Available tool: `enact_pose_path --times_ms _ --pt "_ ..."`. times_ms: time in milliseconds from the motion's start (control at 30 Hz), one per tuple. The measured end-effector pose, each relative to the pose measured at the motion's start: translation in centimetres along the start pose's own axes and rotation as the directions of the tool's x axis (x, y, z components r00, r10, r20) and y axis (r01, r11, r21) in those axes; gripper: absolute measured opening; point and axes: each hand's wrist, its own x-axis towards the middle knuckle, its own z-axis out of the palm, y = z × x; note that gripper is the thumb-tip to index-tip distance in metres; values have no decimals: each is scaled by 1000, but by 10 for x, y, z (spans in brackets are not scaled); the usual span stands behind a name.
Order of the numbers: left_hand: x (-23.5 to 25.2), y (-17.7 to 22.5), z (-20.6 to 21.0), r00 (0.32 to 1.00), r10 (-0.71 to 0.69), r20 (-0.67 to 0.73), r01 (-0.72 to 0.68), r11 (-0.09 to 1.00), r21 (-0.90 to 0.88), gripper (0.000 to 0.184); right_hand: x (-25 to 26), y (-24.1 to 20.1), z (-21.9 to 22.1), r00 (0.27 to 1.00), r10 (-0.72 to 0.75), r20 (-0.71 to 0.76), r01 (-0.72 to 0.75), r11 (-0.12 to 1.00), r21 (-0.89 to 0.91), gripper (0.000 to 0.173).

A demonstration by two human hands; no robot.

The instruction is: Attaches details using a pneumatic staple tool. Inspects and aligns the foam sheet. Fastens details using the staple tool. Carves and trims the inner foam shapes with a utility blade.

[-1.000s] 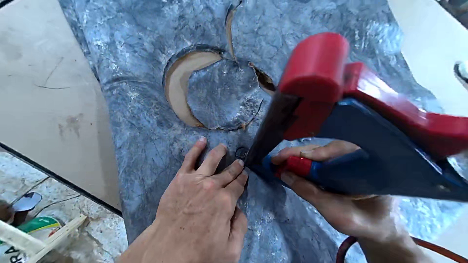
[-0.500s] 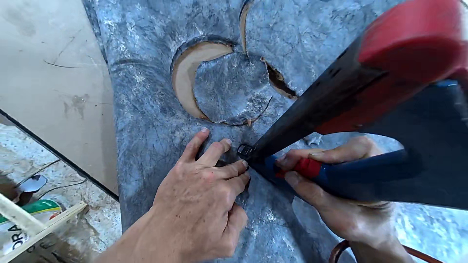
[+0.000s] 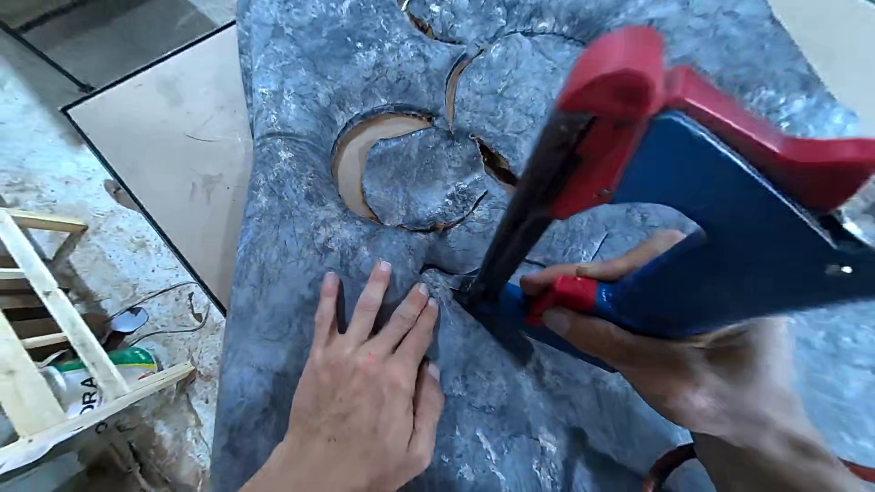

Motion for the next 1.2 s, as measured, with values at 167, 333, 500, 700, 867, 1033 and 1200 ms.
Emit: enact_pose_path --times_ms 167,333,500,700,867,1033,1200 --pt "4 -3 -2 1000 13 21 -13 1000 6 53 30 -3 6 988 -33 151 49 993 -108 33" --pt "4 -3 -2 1000 2 -10 -3 998 -65 47 45 -5 10 973 8 233 53 966 -252 34" --pt "7 -5 -2 1000 -16 -9 15 994 -110 45 66 8 8 943 -37 332 75 992 -103 33" --pt "8 -3 0 1000 -7 -12 6 993 -116 43 63 21 11 926 -102 362 86 995 60 36" --pt "8 -1 0 1000 -17 -18 15 992 -129 44 65 24 10 901 -142 409 89 985 146 35" --pt "8 -5 0 1000 2 -26 -5 994 -112 42 69 26 12 912 -132 388 99 990 105 33" --pt "9 -4 -4 1000 5 -29 -8 996 -89 43 49 -4 -23 951 -133 278 125 991 46 38"
